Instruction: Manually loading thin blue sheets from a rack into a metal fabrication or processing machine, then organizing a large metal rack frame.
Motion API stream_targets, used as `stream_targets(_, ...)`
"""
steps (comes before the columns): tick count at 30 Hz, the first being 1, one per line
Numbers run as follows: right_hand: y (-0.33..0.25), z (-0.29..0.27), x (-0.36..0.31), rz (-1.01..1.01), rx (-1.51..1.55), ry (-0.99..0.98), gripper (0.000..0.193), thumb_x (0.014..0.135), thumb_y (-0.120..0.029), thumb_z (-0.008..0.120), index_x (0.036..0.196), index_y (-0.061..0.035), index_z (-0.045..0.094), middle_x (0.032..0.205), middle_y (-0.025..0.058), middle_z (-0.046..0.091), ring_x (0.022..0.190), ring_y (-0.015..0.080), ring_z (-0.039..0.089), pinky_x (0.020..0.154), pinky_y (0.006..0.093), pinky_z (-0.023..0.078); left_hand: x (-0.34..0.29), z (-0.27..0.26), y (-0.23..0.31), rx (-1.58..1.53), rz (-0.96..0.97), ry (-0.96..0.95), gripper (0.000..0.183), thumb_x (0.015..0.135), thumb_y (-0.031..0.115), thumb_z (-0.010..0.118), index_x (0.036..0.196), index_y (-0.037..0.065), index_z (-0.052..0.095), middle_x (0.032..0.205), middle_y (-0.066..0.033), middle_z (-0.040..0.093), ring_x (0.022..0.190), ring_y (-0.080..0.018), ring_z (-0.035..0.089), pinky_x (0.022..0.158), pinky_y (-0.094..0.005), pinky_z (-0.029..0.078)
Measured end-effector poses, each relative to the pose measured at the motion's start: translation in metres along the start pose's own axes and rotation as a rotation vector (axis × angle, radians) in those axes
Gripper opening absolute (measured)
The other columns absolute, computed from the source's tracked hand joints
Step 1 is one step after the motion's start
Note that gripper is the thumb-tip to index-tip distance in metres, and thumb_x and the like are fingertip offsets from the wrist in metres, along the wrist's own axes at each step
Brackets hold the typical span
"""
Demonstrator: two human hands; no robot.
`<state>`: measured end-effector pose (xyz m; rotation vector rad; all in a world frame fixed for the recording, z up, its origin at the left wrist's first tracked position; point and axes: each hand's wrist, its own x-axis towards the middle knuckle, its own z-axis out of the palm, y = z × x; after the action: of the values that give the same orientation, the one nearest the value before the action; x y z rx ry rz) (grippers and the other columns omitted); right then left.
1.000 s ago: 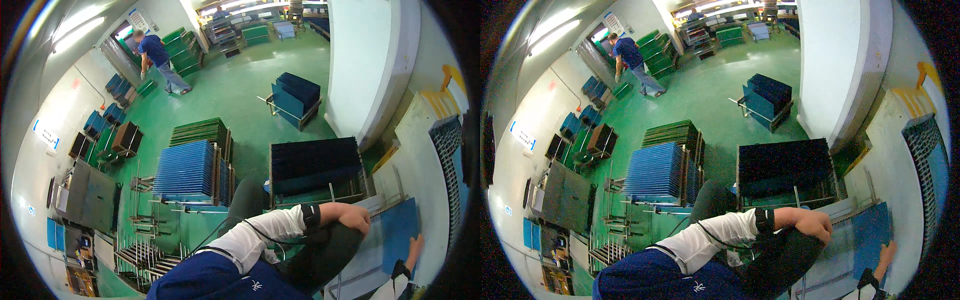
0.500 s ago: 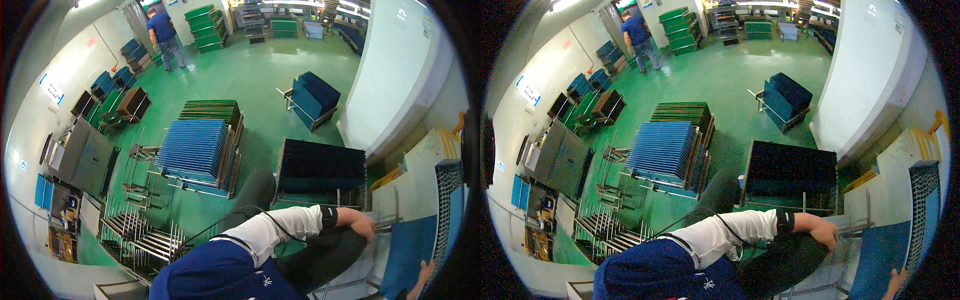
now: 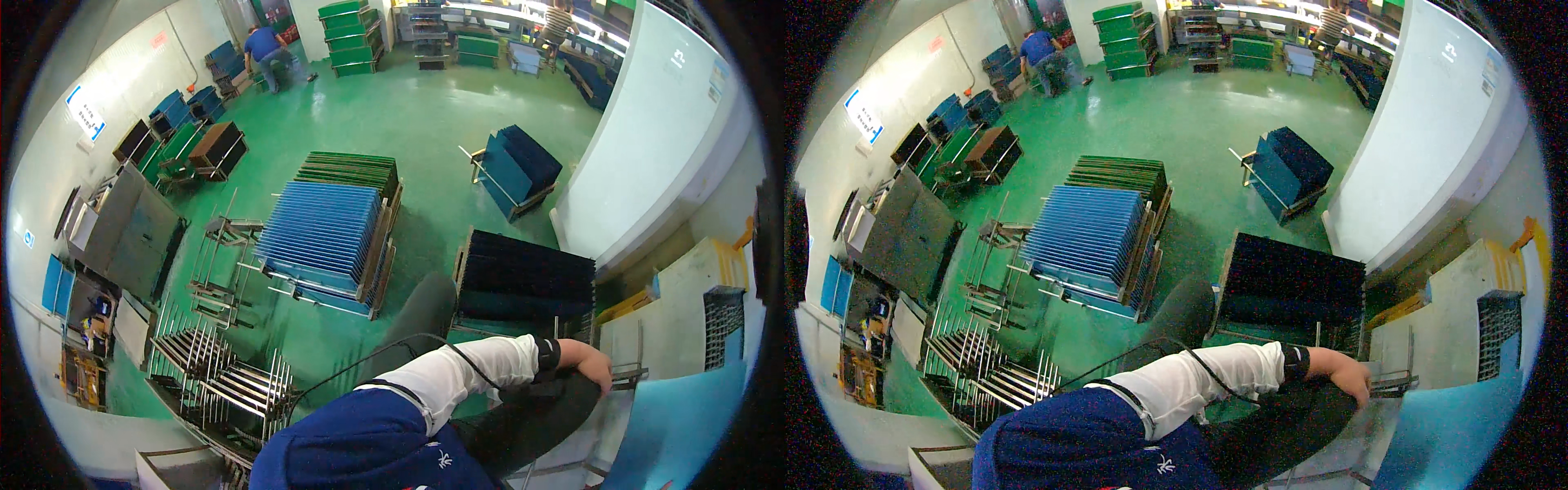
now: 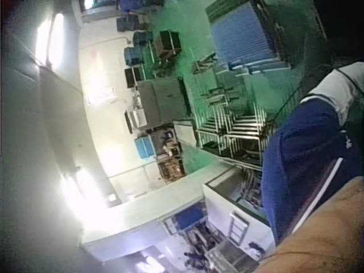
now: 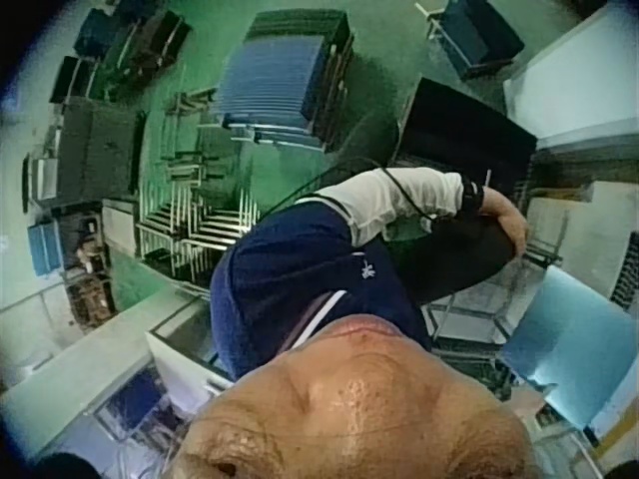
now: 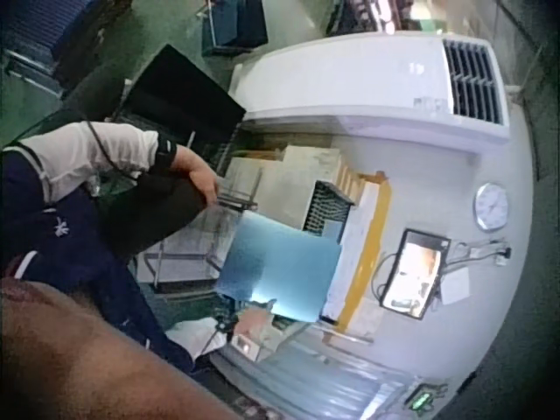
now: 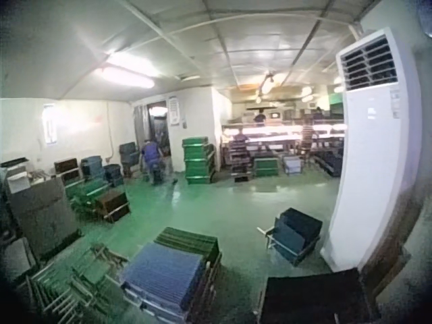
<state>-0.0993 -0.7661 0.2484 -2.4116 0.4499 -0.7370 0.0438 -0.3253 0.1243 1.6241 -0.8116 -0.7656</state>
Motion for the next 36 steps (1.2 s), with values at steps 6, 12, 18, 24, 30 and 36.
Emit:
stream_targets(6, 0.008, 0.029, -0.015, 0.156, 0.31, -0.052, 0.049, 0.082, -0.036, 0.067, 0.111, -0.0002, 0.05, 0.11, 0.0169, 0.051, 0.099, 0.0288, 0.05, 0.082, 0.0375, 0.042, -0.002, -0.003, -0.005, 0.072, 0.221, -0.082, 0.028, 0.076, 0.028, 0.068, 0.088, 0.003, 0.072, 0.087, -0.0113, 0.069, 0.081, -0.0206, 0.064, 0.07, -0.0365, 0.05)
stream_targets(12, 0.032, 0.05, -0.034, 0.369, 0.596, -0.061, 0.045, 0.082, -0.037, 0.069, 0.104, -0.0004, 0.053, 0.102, 0.0148, 0.053, 0.091, 0.0266, 0.052, 0.076, 0.0362, 0.044, -0.02, 0.0, 0.015, -0.134, -0.073, -0.033, 0.025, 0.074, 0.024, 0.068, 0.08, 0.001, 0.072, 0.08, -0.0103, 0.069, 0.071, -0.0185, 0.064, 0.064, -0.0346, 0.05)
stream_targets(18, 0.055, 0.061, -0.057, 0.537, 0.841, -0.034, 0.043, 0.081, -0.037, 0.07, 0.097, -0.0006, 0.055, 0.094, 0.0127, 0.056, 0.083, 0.0244, 0.054, 0.069, 0.0348, 0.046, -0.031, -0.002, 0.022, -0.083, -0.045, -0.052, 0.027, 0.075, 0.026, 0.068, 0.083, 0.0, 0.072, 0.082, -0.0111, 0.069, 0.073, -0.0209, 0.064, 0.067, -0.0362, 0.05)
stream_targets(24, 0.084, 0.03, -0.08, 0.683, 1.144, 0.136, 0.041, 0.081, -0.038, 0.072, 0.091, -0.0008, 0.057, 0.086, 0.0106, 0.059, 0.075, 0.0222, 0.056, 0.063, 0.0335, 0.048, -0.016, -0.002, 0.035, -0.009, 0.118, -0.181, 0.039, 0.085, 0.035, 0.057, 0.091, -0.002, 0.068, 0.084, -0.0069, 0.067, 0.08, -0.0169, 0.06, 0.076, -0.0339, 0.047)
stream_targets(30, 0.024, 0.089, -0.044, 0.923, 1.31, 0.293, 0.021, 0.085, -0.021, 0.069, 0.101, -0.0159, 0.056, 0.091, 0.0039, 0.058, 0.073, 0.02, 0.052, 0.063, 0.0332, 0.046, -0.029, -0.024, 0.033, -0.162, 0.064, -0.197, 0.032, 0.09, 0.024, 0.052, 0.092, -0.002, 0.07, 0.09, -0.0114, 0.069, 0.088, -0.0181, 0.063, 0.086, -0.0307, 0.046)
stream_targets(36, 0.025, 0.077, -0.045, 0.713, 1.453, 0.257, 0.025, 0.084, -0.019, 0.069, 0.104, -0.0128, 0.054, 0.089, 0.0081, 0.057, 0.082, 0.0227, 0.052, 0.07, 0.0366, 0.047, -0.025, -0.008, 0.043, -0.187, -0.063, -0.258, 0.032, 0.091, 0.021, 0.051, 0.095, -0.004, 0.069, 0.097, -0.0131, 0.069, 0.092, -0.0209, 0.064, 0.088, -0.0314, 0.047)
